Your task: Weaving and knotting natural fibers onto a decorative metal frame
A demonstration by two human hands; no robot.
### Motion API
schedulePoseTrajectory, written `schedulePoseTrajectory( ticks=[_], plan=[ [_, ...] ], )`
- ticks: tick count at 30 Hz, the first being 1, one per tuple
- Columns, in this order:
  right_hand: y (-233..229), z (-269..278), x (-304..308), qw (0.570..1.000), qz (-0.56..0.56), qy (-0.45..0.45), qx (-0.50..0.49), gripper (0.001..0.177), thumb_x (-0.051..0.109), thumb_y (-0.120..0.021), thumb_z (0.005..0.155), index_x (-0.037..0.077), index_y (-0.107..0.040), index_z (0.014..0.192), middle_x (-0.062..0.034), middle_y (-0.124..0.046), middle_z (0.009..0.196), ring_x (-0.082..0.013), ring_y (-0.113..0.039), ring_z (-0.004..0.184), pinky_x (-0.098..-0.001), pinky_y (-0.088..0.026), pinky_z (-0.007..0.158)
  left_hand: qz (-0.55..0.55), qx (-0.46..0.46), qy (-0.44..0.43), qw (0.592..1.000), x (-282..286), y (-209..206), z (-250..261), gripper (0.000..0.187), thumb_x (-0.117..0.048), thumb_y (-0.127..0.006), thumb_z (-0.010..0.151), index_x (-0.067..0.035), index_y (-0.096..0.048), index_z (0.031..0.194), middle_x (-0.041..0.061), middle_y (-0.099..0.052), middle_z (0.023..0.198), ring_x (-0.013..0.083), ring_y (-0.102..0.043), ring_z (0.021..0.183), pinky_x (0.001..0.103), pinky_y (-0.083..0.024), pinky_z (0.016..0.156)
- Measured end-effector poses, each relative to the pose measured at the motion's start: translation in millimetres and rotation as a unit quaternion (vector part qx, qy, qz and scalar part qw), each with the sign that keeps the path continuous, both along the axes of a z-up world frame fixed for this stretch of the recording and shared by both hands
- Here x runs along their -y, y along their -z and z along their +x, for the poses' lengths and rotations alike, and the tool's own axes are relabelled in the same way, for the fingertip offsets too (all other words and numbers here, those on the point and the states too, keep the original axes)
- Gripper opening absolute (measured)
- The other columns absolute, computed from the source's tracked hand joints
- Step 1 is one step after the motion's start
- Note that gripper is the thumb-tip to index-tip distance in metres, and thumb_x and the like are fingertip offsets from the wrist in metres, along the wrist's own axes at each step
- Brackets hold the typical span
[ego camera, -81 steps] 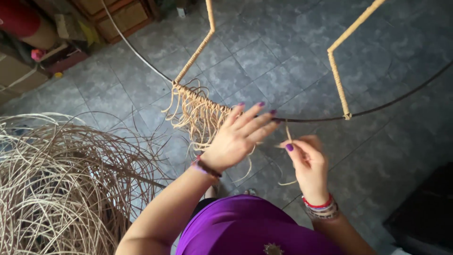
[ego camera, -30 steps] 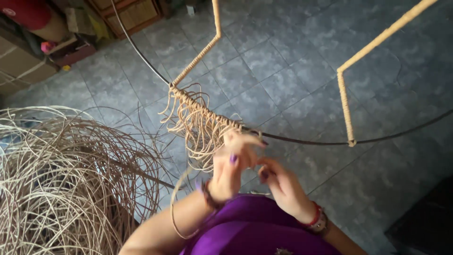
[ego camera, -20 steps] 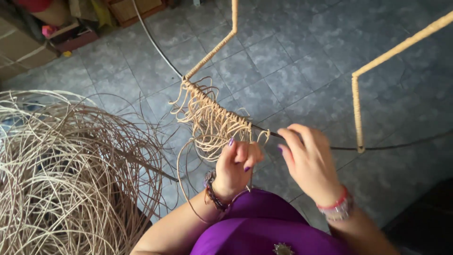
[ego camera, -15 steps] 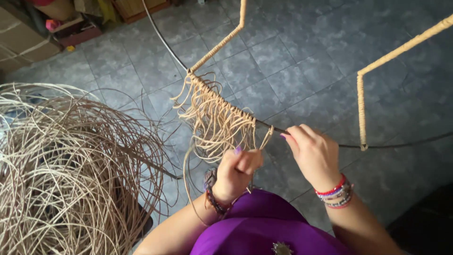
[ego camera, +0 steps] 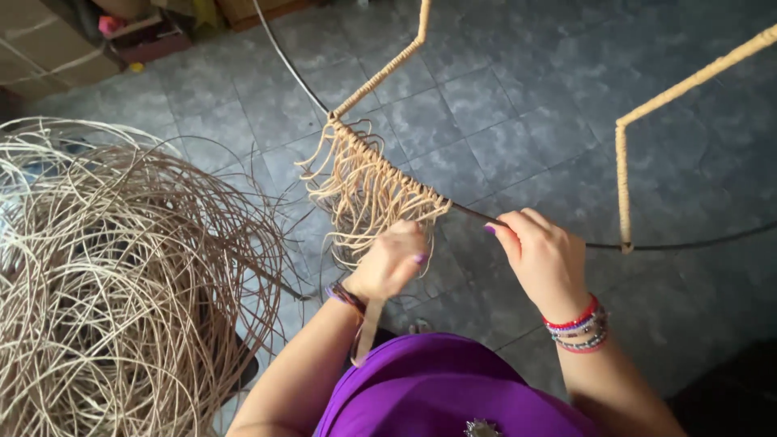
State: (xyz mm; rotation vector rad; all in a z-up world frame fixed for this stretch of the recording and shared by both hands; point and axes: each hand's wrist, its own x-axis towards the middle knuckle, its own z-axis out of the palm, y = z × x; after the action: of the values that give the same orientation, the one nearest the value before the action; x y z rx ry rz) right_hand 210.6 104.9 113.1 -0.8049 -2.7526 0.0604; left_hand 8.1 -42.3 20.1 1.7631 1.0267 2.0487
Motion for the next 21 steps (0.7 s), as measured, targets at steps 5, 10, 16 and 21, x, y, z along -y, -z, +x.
schedulePoseTrajectory(
  ticks=[5, 10, 16, 21],
  plan=[
    [-0.7, 8.8, -21.1, 0.998, 0.019, -0.006, -0.060, 0.012, 0.036, -0.075, 0.095, 0.026, -0.073, 0.102, 0.0066, -0.067, 0.088, -0.0171, -0.070, 0.083, -0.0301, -0.057, 0.071, -0.161, -0.185, 0.035, 0.969, 15.4, -20.6, 27.8, 0.040, -0.004, -0.023, 0.104, 0.008, -0.059, 0.118, 0.031, -0.062, 0.115, 0.0530, -0.058, 0.114, 0.058, -0.041, 0.111],
    [-35.9, 4.2, 12.7, 0.972, -0.017, -0.163, -0.168, 0.024, 0.008, -0.070, 0.099, 0.004, -0.070, 0.123, -0.0142, -0.063, 0.122, -0.0338, -0.063, 0.115, -0.0447, -0.049, 0.103, -0.293, -0.029, 0.019, 0.956, 56.1, -12.5, 58.8, 0.063, 0.012, -0.036, 0.073, 0.000, -0.057, 0.132, 0.027, -0.061, 0.134, 0.0469, -0.058, 0.124, 0.053, -0.046, 0.107],
    [-14.5, -35.1, 86.4, 0.884, -0.148, -0.421, -0.140, 0.023, 0.008, -0.058, 0.100, 0.004, -0.068, 0.120, -0.0183, -0.063, 0.128, -0.0366, -0.060, 0.121, -0.0483, -0.046, 0.111, -0.259, 0.094, -0.245, 0.930, 130.3, -55.6, 78.3, 0.049, 0.007, -0.046, 0.085, -0.008, -0.059, 0.130, 0.009, -0.068, 0.121, 0.0218, -0.068, 0.105, 0.034, -0.054, 0.100],
    [-3.7, -85.9, 144.3, 0.805, -0.194, -0.552, -0.094, 0.020, 0.008, -0.062, 0.096, 0.005, -0.068, 0.114, -0.0171, -0.061, 0.133, -0.0347, -0.062, 0.123, -0.0461, -0.048, 0.108, -0.238, 0.083, -0.444, 0.860, 201.3, -79.8, 78.2, 0.032, 0.004, -0.049, 0.093, -0.006, -0.063, 0.120, 0.011, -0.068, 0.112, 0.0241, -0.067, 0.098, 0.034, -0.054, 0.090]
  ],
)
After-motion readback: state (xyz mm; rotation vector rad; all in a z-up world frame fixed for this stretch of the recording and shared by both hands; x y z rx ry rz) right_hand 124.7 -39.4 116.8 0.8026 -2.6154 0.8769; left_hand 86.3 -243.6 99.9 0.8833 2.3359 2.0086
